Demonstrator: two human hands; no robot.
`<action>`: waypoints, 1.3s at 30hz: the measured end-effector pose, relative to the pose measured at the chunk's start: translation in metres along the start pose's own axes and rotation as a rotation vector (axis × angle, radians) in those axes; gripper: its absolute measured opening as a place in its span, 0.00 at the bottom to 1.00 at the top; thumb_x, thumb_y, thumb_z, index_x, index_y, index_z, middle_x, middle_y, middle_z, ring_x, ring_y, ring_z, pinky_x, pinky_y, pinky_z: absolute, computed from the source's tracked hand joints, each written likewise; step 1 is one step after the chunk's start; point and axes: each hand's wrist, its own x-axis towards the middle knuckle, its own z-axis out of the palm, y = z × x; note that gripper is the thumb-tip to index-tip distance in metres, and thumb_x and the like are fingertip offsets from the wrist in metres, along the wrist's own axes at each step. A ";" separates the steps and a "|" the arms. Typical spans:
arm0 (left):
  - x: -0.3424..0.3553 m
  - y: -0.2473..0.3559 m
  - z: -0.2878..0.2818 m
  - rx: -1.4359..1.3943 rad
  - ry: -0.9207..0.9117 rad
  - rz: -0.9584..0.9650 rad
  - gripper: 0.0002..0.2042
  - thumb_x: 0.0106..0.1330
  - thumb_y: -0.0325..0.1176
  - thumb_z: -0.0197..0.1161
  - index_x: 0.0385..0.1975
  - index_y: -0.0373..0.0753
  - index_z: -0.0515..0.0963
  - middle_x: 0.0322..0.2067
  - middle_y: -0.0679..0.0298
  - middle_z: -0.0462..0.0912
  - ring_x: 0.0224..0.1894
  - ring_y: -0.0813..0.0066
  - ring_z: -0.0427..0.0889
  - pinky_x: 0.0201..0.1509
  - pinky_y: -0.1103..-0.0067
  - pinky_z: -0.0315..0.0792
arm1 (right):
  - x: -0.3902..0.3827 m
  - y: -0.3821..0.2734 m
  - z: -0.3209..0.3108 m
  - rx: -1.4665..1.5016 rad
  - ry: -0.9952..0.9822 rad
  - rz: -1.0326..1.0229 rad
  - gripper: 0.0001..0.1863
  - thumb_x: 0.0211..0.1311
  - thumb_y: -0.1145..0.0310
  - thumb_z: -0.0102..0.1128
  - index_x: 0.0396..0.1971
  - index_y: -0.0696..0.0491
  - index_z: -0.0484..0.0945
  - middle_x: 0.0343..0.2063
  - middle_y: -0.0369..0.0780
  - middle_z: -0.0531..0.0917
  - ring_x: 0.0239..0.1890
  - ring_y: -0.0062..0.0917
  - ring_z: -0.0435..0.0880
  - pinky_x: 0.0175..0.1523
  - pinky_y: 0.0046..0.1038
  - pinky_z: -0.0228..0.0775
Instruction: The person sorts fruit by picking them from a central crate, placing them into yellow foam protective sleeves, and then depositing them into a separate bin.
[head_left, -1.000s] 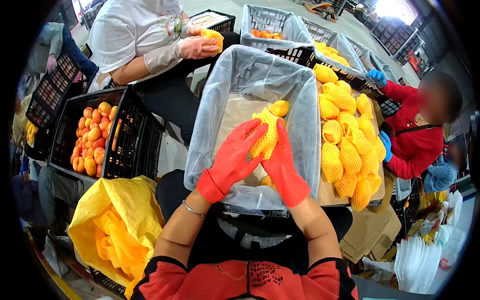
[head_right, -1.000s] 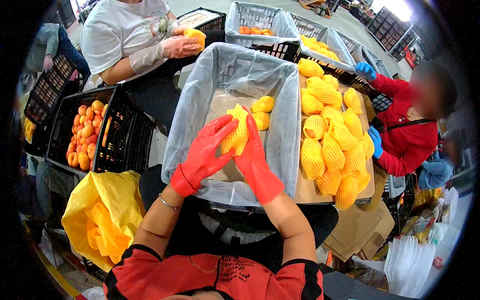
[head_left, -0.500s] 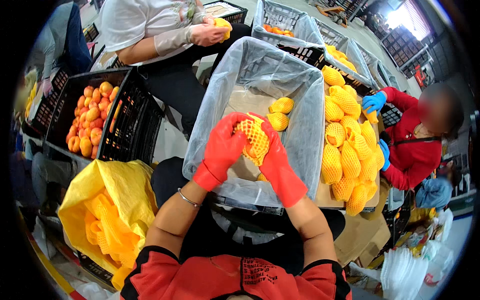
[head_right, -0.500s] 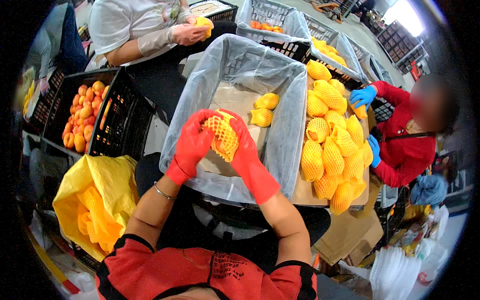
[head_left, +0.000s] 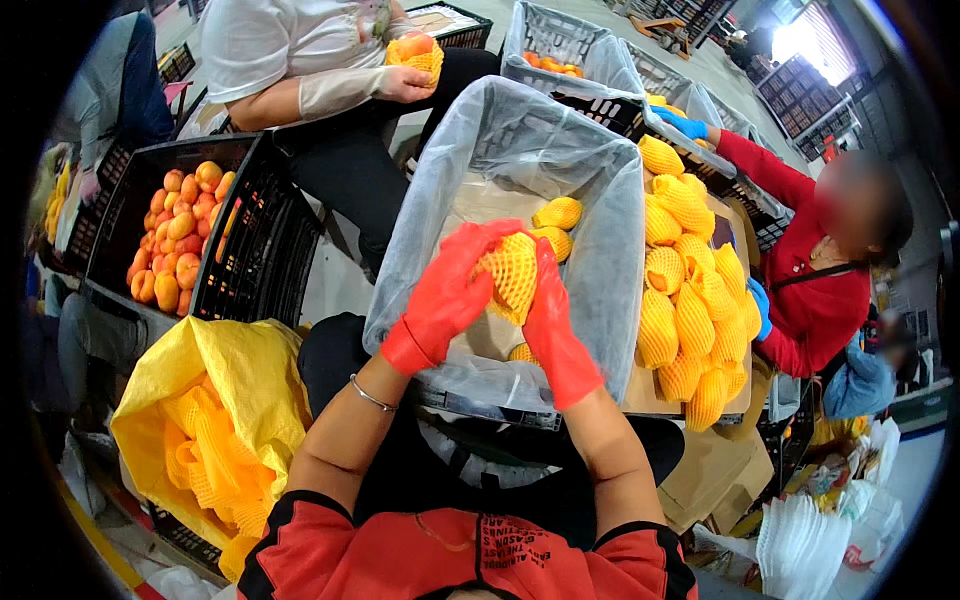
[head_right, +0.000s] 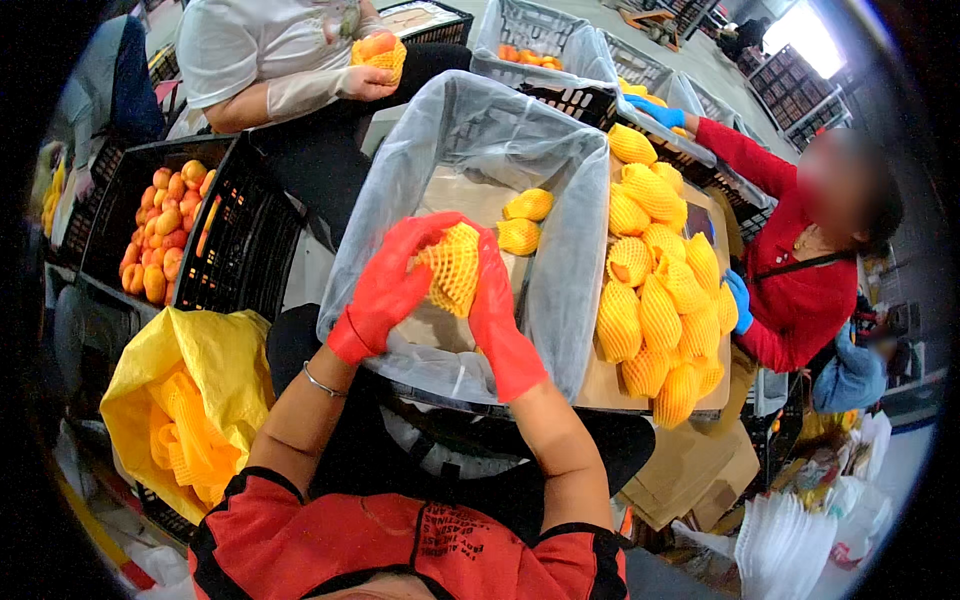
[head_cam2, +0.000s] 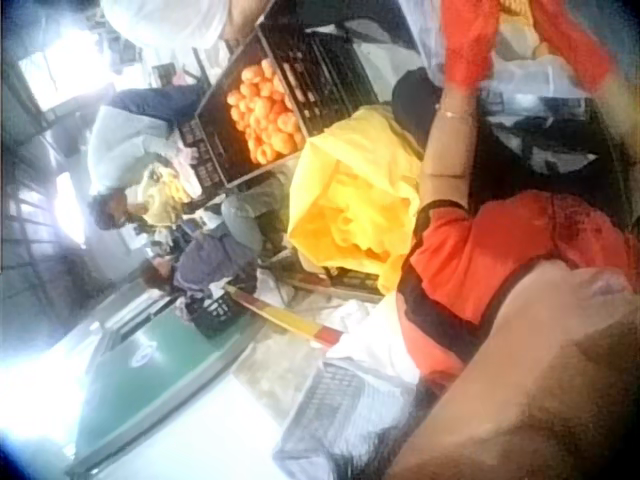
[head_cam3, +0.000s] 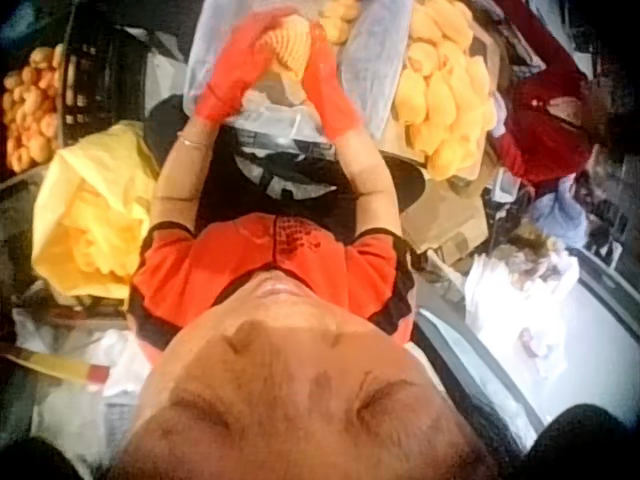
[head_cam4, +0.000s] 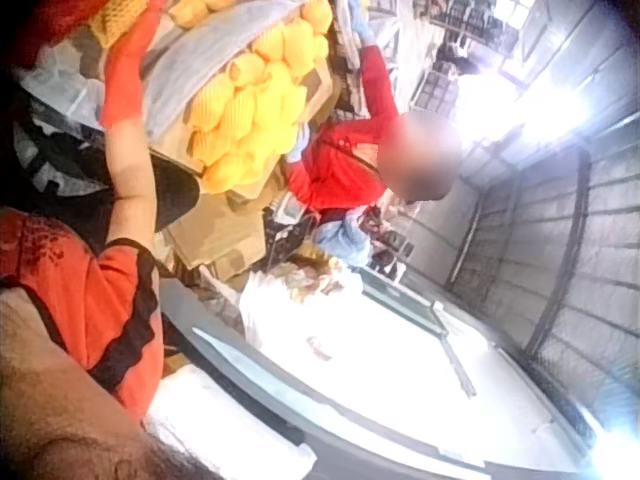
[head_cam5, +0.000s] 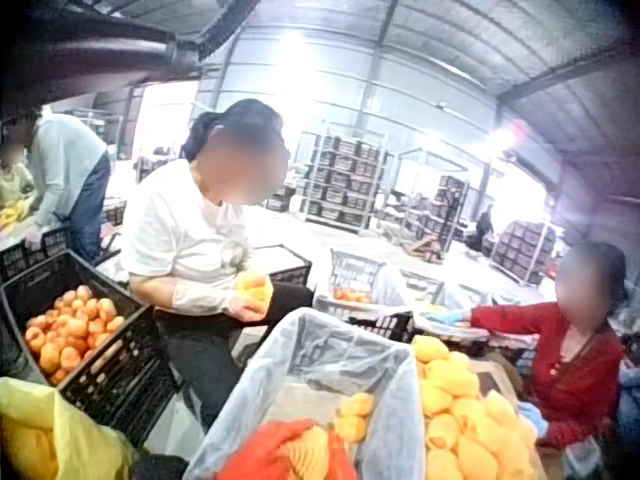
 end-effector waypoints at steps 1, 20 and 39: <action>-0.001 0.005 0.005 0.287 -0.029 0.205 0.27 0.60 0.22 0.58 0.64 0.39 0.72 0.63 0.46 0.71 0.64 0.55 0.72 0.67 0.69 0.67 | 0.001 0.000 -0.005 -0.125 -0.048 -0.151 0.31 0.76 0.46 0.46 0.66 0.56 0.68 0.58 0.41 0.79 0.56 0.30 0.81 0.61 0.32 0.73; -0.002 0.009 0.014 0.305 0.187 0.215 0.28 0.53 0.28 0.61 0.59 0.41 0.77 0.60 0.49 0.73 0.65 0.48 0.68 0.70 0.64 0.61 | 0.004 -0.013 -0.005 0.464 -0.208 0.220 0.31 0.70 0.55 0.59 0.69 0.49 0.64 0.63 0.42 0.75 0.65 0.34 0.75 0.68 0.42 0.67; -0.004 0.013 -0.014 0.294 0.134 -0.373 0.13 0.52 0.32 0.67 0.38 0.38 0.80 0.36 0.57 0.83 0.42 0.61 0.82 0.47 0.72 0.75 | -0.003 0.000 0.002 0.108 -0.268 0.346 0.29 0.77 0.48 0.44 0.64 0.56 0.68 0.58 0.46 0.79 0.56 0.38 0.82 0.57 0.43 0.78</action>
